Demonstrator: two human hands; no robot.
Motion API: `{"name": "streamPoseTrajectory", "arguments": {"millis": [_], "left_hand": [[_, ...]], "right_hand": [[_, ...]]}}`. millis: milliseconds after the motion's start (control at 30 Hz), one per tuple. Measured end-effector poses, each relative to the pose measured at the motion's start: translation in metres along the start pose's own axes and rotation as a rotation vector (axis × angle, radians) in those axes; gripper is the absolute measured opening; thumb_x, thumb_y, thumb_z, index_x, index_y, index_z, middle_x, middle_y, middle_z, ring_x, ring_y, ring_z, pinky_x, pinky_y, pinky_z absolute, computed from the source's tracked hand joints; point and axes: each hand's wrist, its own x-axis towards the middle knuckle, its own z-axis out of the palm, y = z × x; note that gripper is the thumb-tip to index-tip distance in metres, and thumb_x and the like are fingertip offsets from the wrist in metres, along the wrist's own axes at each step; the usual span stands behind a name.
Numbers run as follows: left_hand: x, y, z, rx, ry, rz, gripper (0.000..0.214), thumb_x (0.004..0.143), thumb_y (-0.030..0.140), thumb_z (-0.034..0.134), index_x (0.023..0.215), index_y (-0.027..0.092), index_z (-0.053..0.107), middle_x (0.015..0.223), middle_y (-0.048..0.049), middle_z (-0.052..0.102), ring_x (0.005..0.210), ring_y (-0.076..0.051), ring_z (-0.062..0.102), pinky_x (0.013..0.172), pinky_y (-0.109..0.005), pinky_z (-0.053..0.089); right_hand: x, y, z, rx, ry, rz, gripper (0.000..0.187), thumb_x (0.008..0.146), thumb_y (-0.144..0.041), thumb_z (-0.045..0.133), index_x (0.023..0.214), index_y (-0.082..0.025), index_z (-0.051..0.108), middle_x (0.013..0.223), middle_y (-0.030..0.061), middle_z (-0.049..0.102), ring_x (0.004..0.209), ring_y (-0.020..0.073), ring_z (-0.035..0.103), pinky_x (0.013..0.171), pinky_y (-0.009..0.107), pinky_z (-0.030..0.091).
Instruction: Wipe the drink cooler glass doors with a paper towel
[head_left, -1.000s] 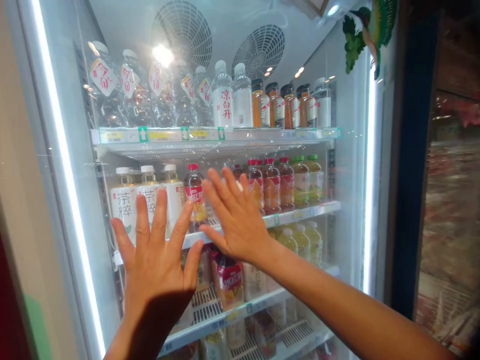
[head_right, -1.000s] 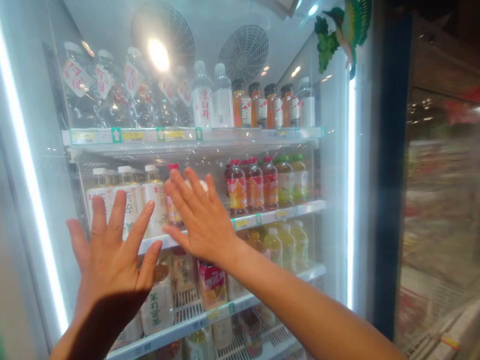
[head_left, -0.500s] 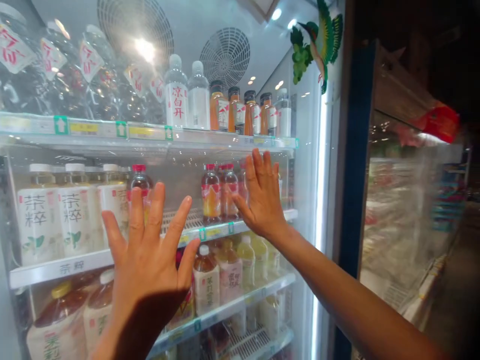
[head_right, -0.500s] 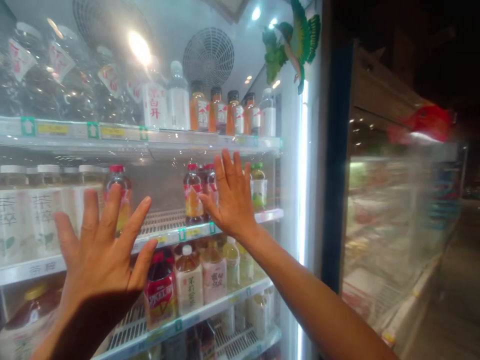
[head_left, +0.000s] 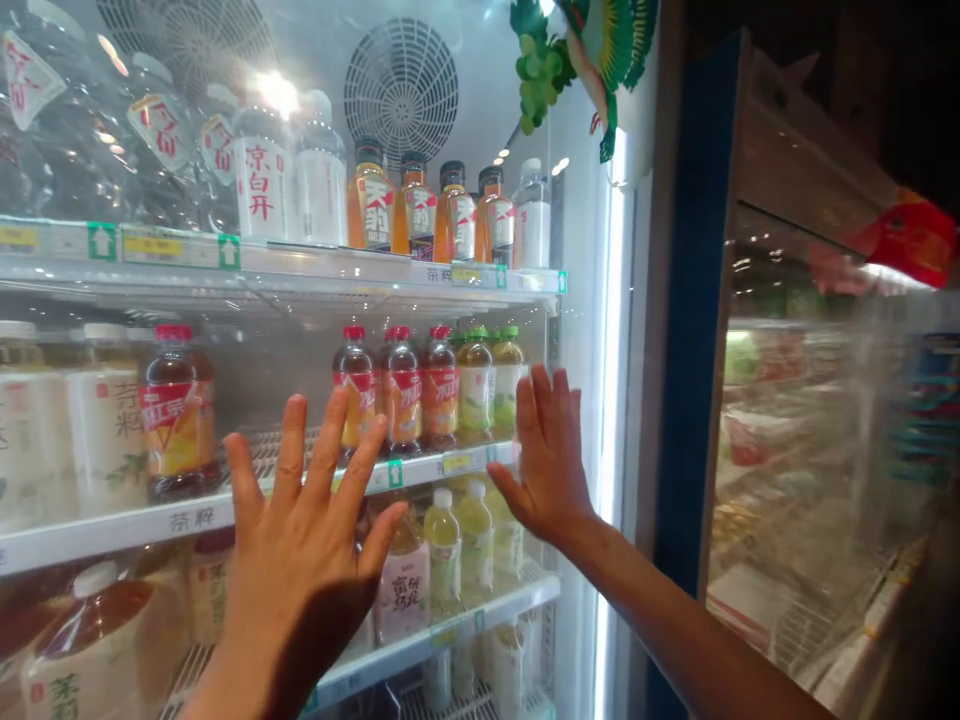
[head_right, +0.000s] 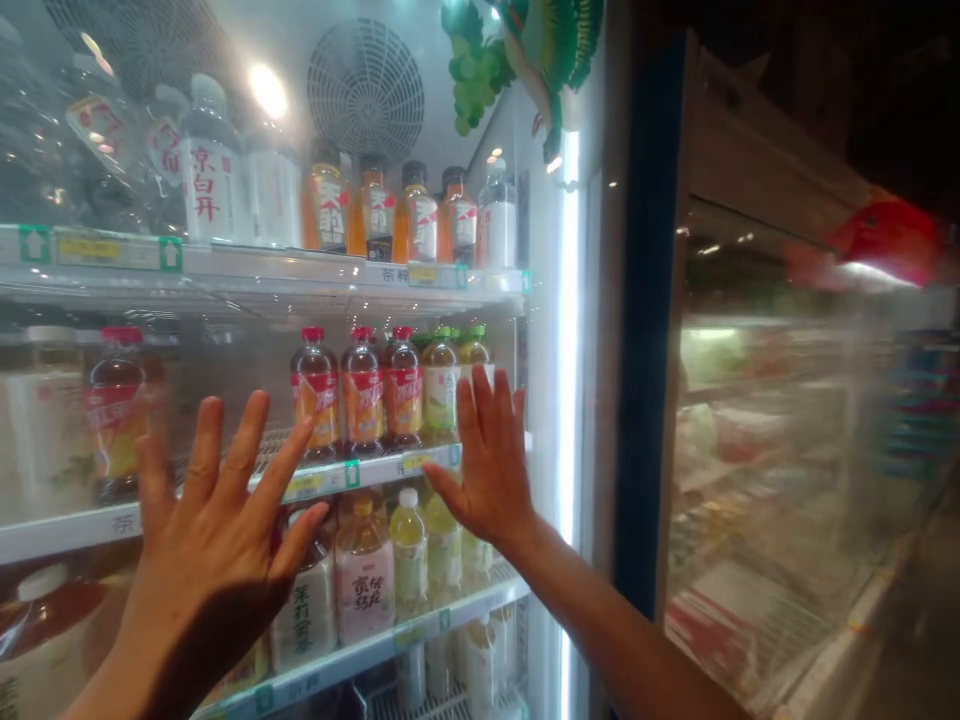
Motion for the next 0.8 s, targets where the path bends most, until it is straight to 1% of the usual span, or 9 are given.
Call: {"name": "streamPoseTrajectory", "arguments": {"millis": [67, 133, 200, 267, 467, 567, 633, 700, 800], "left_hand": [[0.003, 0.006, 0.001, 0.036, -0.008, -0.012, 0.075, 0.097, 0.036, 0.054, 0.161, 0.04, 0.014, 0.172, -0.0015, 0.013, 0.16, -0.03, 0.005, 0.128, -0.067, -0.001], [0.006, 0.011, 0.002, 0.057, 0.001, -0.013, 0.077, 0.097, 0.034, 0.055, 0.161, 0.042, 0.013, 0.172, 0.0, 0.011, 0.16, -0.03, 0.005, 0.128, -0.065, -0.003], [0.008, 0.016, 0.005, 0.068, 0.009, -0.013, 0.079, 0.096, 0.035, 0.056, 0.161, 0.042, 0.011, 0.172, 0.0003, 0.011, 0.16, -0.03, 0.005, 0.129, -0.063, -0.004], [0.008, 0.02, 0.008, 0.087, -0.003, -0.026, 0.081, 0.096, 0.035, 0.056, 0.161, 0.041, 0.008, 0.172, -0.0011, 0.011, 0.16, -0.031, 0.005, 0.129, -0.063, -0.003], [0.001, 0.028, 0.014, 0.096, -0.041, -0.026, 0.079, 0.098, 0.037, 0.053, 0.162, 0.038, 0.006, 0.172, -0.0037, 0.01, 0.16, -0.03, 0.003, 0.128, -0.065, -0.002], [0.0, 0.028, 0.016, 0.093, -0.043, -0.014, 0.079, 0.098, 0.039, 0.053, 0.162, 0.036, 0.006, 0.172, -0.0049, 0.007, 0.16, -0.029, 0.001, 0.128, -0.064, -0.003], [-0.003, 0.028, 0.017, 0.089, -0.041, -0.008, 0.079, 0.098, 0.041, 0.053, 0.162, 0.034, 0.008, 0.173, -0.0058, 0.007, 0.16, -0.029, 0.0, 0.128, -0.064, -0.004], [-0.01, 0.027, 0.018, 0.078, -0.045, -0.004, 0.078, 0.098, 0.044, 0.053, 0.162, 0.034, 0.01, 0.172, -0.0058, 0.008, 0.16, -0.029, -0.001, 0.127, -0.064, -0.005], [-0.028, 0.022, 0.016, 0.07, -0.082, -0.005, 0.078, 0.096, 0.045, 0.056, 0.162, 0.035, 0.014, 0.172, -0.0048, 0.012, 0.16, -0.028, 0.0, 0.127, -0.064, -0.005]], "right_hand": [[-0.004, 0.009, -0.001, -0.001, -0.001, -0.039, 0.085, 0.101, -0.07, 0.022, 0.165, -0.022, -0.009, 0.174, 0.0085, -0.003, 0.16, 0.0331, -0.004, 0.125, 0.068, 0.008], [0.007, 0.025, -0.003, -0.006, 0.014, -0.049, 0.084, 0.101, -0.07, 0.022, 0.164, -0.024, -0.01, 0.174, 0.008, -0.003, 0.16, 0.0331, -0.004, 0.125, 0.068, 0.006], [0.021, 0.041, -0.005, -0.005, 0.04, -0.016, 0.083, 0.102, -0.069, 0.021, 0.164, -0.024, -0.01, 0.174, 0.0089, -0.002, 0.159, 0.034, -0.005, 0.124, 0.069, 0.005], [0.023, 0.048, -0.005, 0.005, 0.063, 0.021, 0.084, 0.102, -0.069, 0.021, 0.165, -0.023, -0.009, 0.174, 0.0101, -0.002, 0.159, 0.0351, -0.005, 0.124, 0.07, 0.005], [-0.031, 0.031, -0.003, 0.032, 0.016, 0.039, 0.087, 0.1, -0.071, 0.023, 0.165, -0.02, -0.009, 0.174, 0.0094, -0.004, 0.159, 0.038, -0.001, 0.123, 0.072, 0.009], [-0.022, 0.037, -0.005, 0.022, 0.01, 0.034, 0.087, 0.1, -0.071, 0.024, 0.164, -0.022, -0.009, 0.174, 0.0089, -0.003, 0.159, 0.0379, -0.002, 0.123, 0.073, 0.01], [-0.012, 0.038, -0.004, 0.02, 0.038, 0.078, 0.086, 0.101, -0.07, 0.024, 0.164, -0.023, -0.01, 0.174, 0.0094, -0.003, 0.159, 0.0383, -0.003, 0.122, 0.075, 0.009], [-0.018, 0.026, -0.001, 0.019, 0.061, 0.123, 0.086, 0.101, -0.068, 0.027, 0.164, -0.023, -0.01, 0.174, 0.0092, -0.005, 0.159, 0.0385, -0.003, 0.121, 0.076, 0.008], [-0.047, -0.008, 0.006, 0.022, 0.034, 0.119, 0.085, 0.102, -0.064, 0.028, 0.165, -0.02, -0.008, 0.173, 0.0079, -0.007, 0.159, 0.0363, -0.004, 0.123, 0.074, 0.009]]}}
